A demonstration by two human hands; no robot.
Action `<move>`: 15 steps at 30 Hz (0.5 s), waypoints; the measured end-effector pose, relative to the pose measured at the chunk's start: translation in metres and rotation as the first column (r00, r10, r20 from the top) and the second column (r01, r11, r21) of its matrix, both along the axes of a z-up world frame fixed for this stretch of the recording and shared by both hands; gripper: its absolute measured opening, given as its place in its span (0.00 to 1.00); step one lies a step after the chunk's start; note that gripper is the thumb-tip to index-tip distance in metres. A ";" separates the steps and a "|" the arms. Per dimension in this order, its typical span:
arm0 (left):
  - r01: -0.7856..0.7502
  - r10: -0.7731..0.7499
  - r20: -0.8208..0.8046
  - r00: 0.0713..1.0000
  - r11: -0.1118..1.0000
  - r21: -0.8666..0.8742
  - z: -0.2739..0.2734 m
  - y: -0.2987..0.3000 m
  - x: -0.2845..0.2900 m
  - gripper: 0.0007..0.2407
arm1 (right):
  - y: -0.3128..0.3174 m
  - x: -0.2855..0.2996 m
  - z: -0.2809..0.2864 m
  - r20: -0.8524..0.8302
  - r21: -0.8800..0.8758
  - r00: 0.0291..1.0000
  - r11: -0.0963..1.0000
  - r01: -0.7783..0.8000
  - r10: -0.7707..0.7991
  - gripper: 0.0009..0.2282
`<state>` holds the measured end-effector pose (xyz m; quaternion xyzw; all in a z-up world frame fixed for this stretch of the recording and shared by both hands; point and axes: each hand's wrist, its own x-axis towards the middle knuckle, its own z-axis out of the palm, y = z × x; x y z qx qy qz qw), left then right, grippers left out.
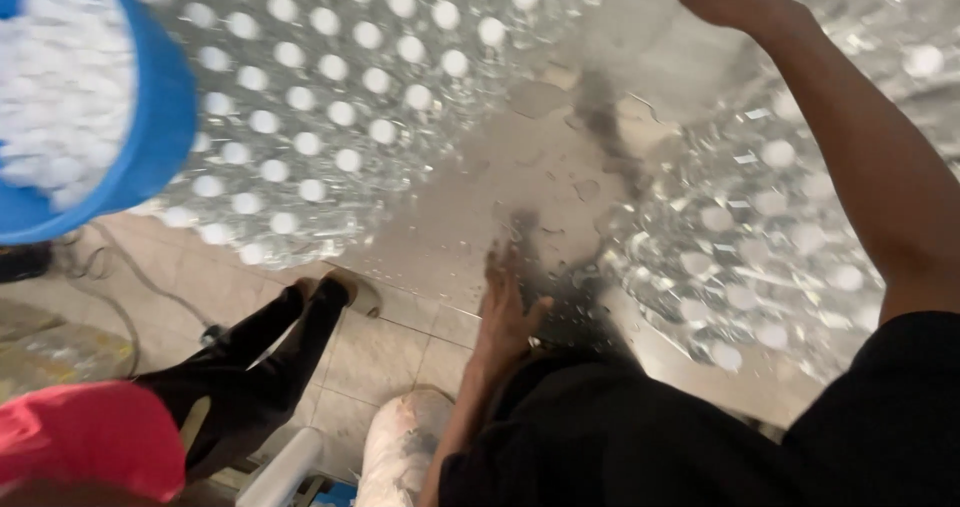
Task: Manually placing and screwing plastic caps onto water bottles at a production station.
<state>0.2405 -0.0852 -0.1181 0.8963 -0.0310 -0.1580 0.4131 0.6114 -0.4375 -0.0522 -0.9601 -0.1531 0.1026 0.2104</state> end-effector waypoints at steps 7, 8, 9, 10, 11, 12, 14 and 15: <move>0.110 -0.118 -0.213 0.970 0.993 -0.052 -0.008 0.006 -0.007 0.41 | -0.002 -0.199 0.062 -0.571 -0.530 0.810 0.814 -0.237 -0.136 0.24; 0.120 -0.130 -0.210 0.969 0.991 -0.060 -0.016 0.003 -0.005 0.41 | -0.009 -0.215 0.045 -0.568 -0.537 0.809 0.812 -0.228 -0.149 0.24; 0.155 -0.166 -0.239 0.957 0.986 -0.068 -0.023 0.002 -0.006 0.41 | -0.014 -0.234 0.026 -0.523 -0.569 0.836 0.798 -0.196 -0.167 0.26; 0.188 -0.202 -0.269 0.942 0.979 -0.077 -0.030 0.002 -0.007 0.41 | -0.019 -0.254 0.008 -0.476 -0.600 0.860 0.783 -0.164 -0.185 0.29; 0.191 -0.206 -0.264 0.942 0.978 -0.079 -0.026 -0.001 -0.007 0.41 | -0.019 -0.261 -0.009 -0.472 -0.603 0.861 0.782 -0.159 -0.188 0.29; 0.211 -0.225 -0.275 0.935 0.974 -0.080 -0.022 -0.003 -0.007 0.41 | -0.020 -0.269 -0.026 -0.373 -0.596 0.905 0.800 -0.066 -0.203 0.25; 0.229 -0.241 -0.273 0.931 0.970 -0.078 -0.015 -0.005 -0.002 0.40 | -0.011 -0.271 -0.035 -0.256 -0.578 0.941 0.815 0.033 -0.220 0.22; 0.234 -0.250 -0.239 0.938 0.968 -0.095 -0.011 -0.006 -0.002 0.40 | -0.003 -0.271 -0.028 -0.222 -0.512 0.953 0.856 0.067 -0.207 0.21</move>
